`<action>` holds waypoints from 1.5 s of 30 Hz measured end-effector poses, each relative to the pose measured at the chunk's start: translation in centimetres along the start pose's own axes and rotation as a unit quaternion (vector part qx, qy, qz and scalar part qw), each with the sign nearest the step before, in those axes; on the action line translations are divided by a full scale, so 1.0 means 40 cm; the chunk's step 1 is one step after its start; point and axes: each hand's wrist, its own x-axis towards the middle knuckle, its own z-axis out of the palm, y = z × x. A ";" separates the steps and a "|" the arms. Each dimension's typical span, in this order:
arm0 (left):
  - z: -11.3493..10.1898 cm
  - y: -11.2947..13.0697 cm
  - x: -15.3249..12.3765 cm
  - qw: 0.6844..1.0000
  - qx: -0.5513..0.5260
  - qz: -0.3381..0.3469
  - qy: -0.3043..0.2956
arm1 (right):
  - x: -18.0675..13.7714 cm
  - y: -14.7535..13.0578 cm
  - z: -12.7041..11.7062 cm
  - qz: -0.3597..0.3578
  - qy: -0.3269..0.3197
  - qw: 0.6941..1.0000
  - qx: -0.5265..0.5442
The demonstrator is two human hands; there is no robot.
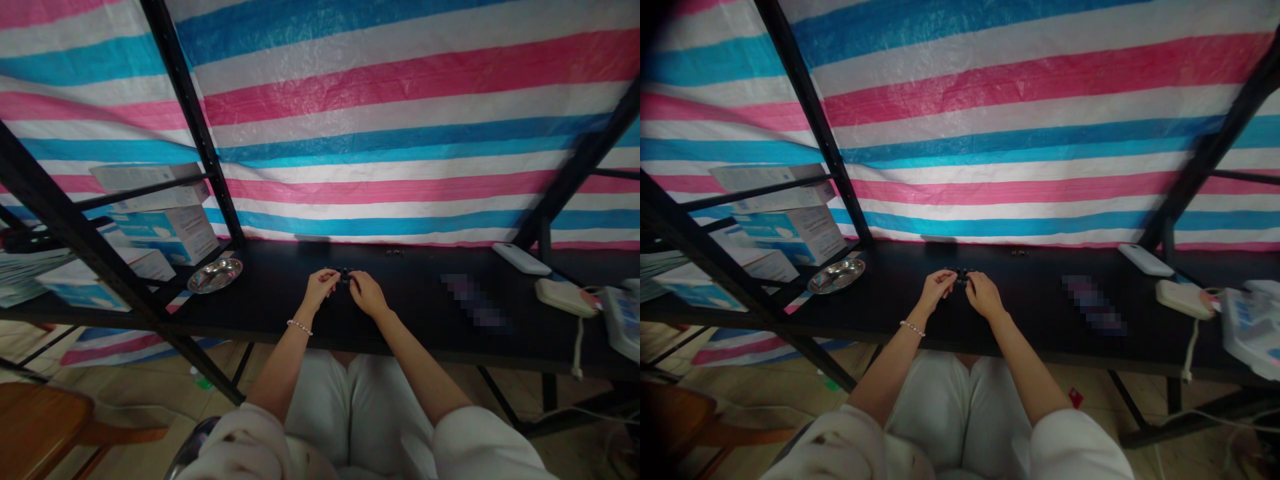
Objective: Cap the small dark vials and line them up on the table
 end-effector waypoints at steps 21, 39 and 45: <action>0.005 0.008 -0.005 0.999 -0.029 -0.019 0.012 | -0.007 -0.011 -0.007 0.021 0.020 0.999 -0.043; 0.001 0.008 -0.003 0.999 -0.039 -0.009 0.023 | -0.001 0.054 -0.028 0.249 0.289 0.919 0.096; 0.026 0.007 -0.004 0.998 0.047 0.050 -0.017 | 0.006 0.093 -0.017 0.309 0.342 0.877 0.137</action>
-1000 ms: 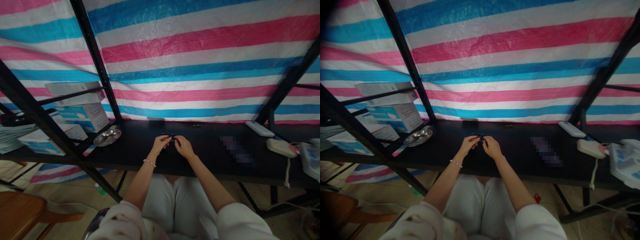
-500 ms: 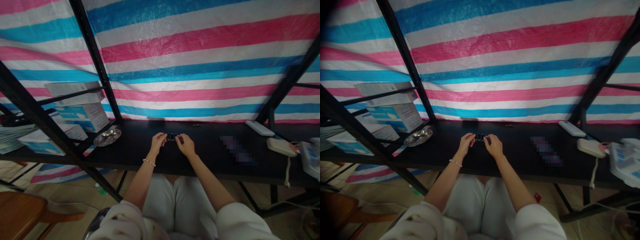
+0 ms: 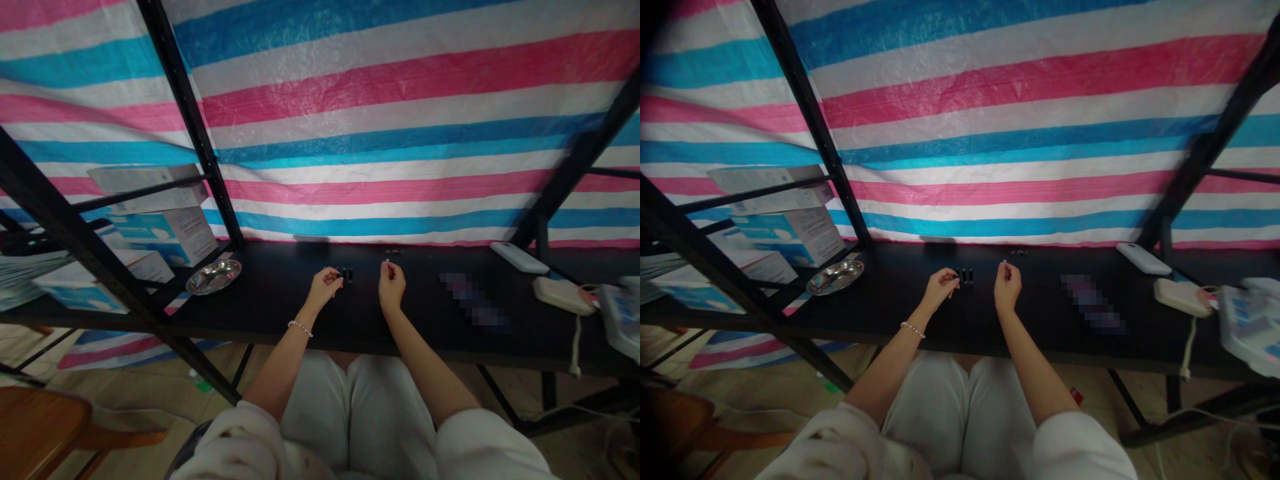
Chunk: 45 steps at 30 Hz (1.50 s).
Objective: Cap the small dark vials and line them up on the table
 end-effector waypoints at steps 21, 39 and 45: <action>0.162 0.045 0.294 0.808 0.557 -0.007 -0.193 | 0.127 0.119 0.069 0.031 -0.209 0.971 -0.113; 0.206 -0.002 0.343 0.811 0.546 -0.041 -0.205 | 0.135 0.131 0.055 -0.020 -0.266 0.918 -0.294; 0.208 -0.023 0.350 0.830 0.515 -0.068 -0.205 | 0.135 0.124 0.044 -0.009 -0.275 0.908 -0.316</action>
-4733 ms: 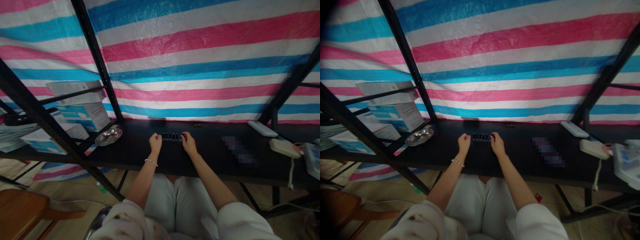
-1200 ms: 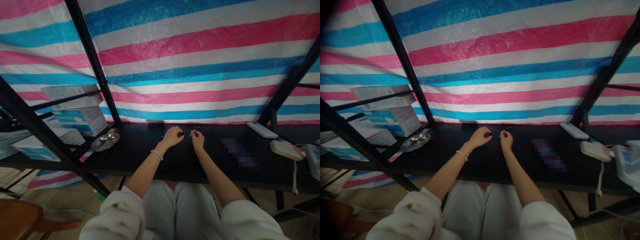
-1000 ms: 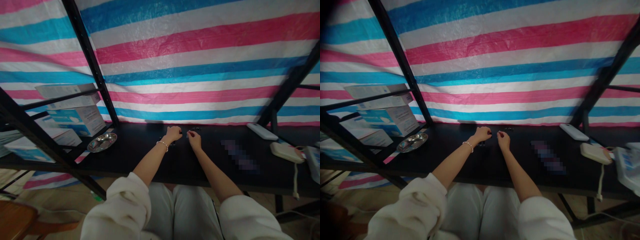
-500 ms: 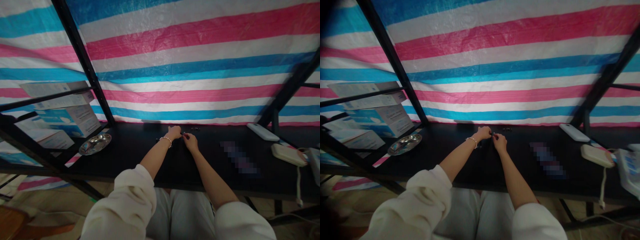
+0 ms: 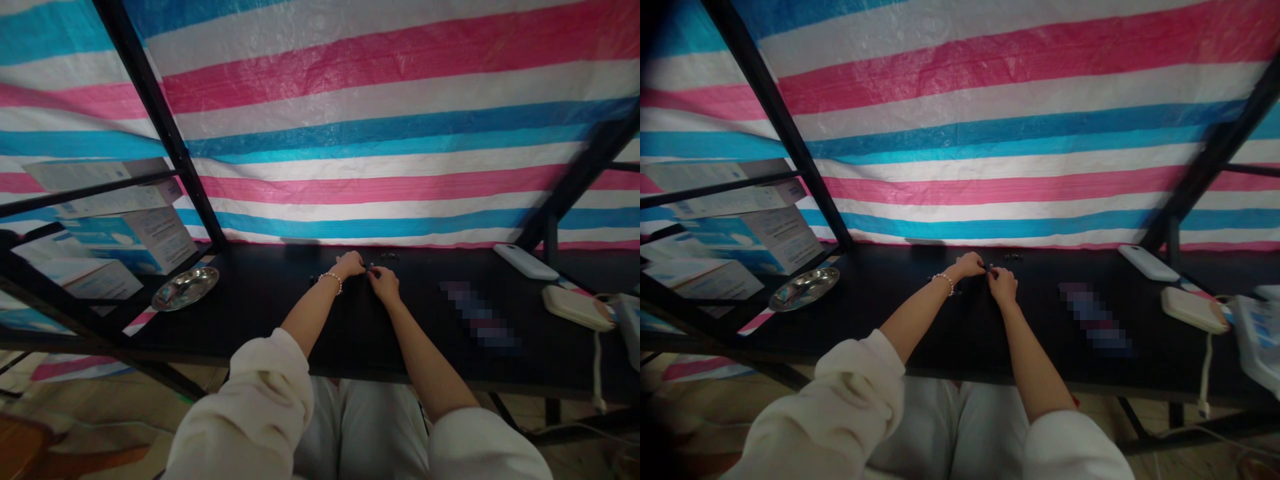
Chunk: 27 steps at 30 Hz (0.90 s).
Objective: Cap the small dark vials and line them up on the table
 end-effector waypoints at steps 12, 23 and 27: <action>0.005 0.007 -0.002 1.000 0.009 0.000 -0.016 | 0.001 0.001 0.000 0.006 -0.045 0.999 -0.017; -0.005 0.015 -0.012 0.998 0.045 -0.009 -0.039 | -0.003 0.000 0.000 -0.006 -0.040 0.999 -0.017; -0.020 0.018 -0.020 0.998 0.049 -0.003 -0.048 | -0.006 -0.004 -0.003 -0.007 -0.036 0.999 -0.011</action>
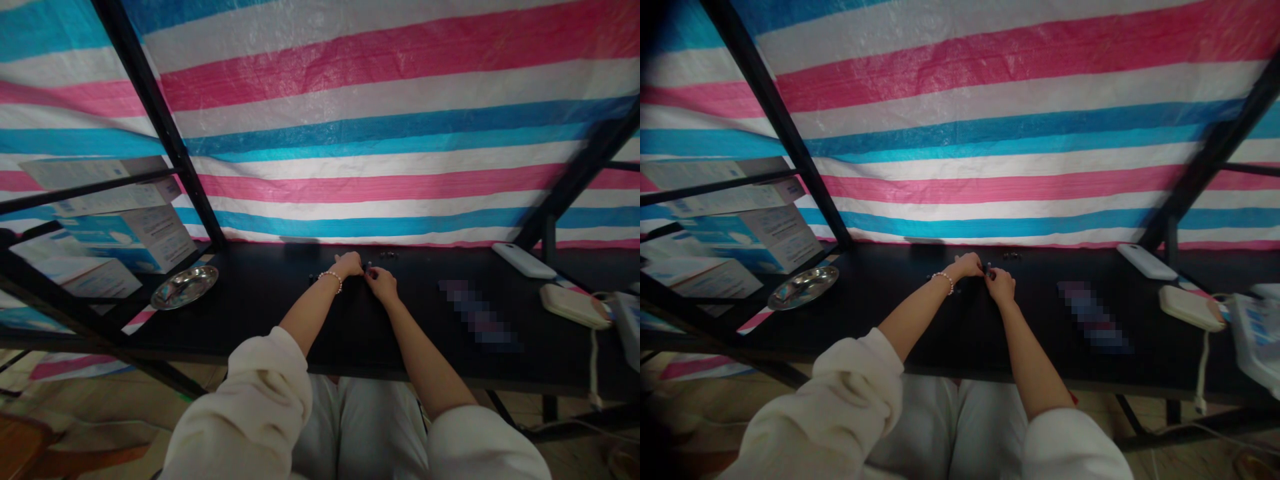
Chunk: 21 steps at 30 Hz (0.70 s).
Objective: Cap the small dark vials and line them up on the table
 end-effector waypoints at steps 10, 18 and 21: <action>-0.093 -0.012 -0.053 0.999 0.010 0.031 0.009 | -0.015 -0.016 -0.020 0.008 0.096 0.993 0.068; -0.174 -0.020 -0.139 0.995 0.046 0.085 -0.036 | -0.041 -0.034 -0.047 -0.052 0.231 0.961 0.145; -0.174 -0.016 -0.167 0.993 0.082 0.079 -0.034 | -0.054 -0.039 -0.053 -0.070 0.284 0.941 0.168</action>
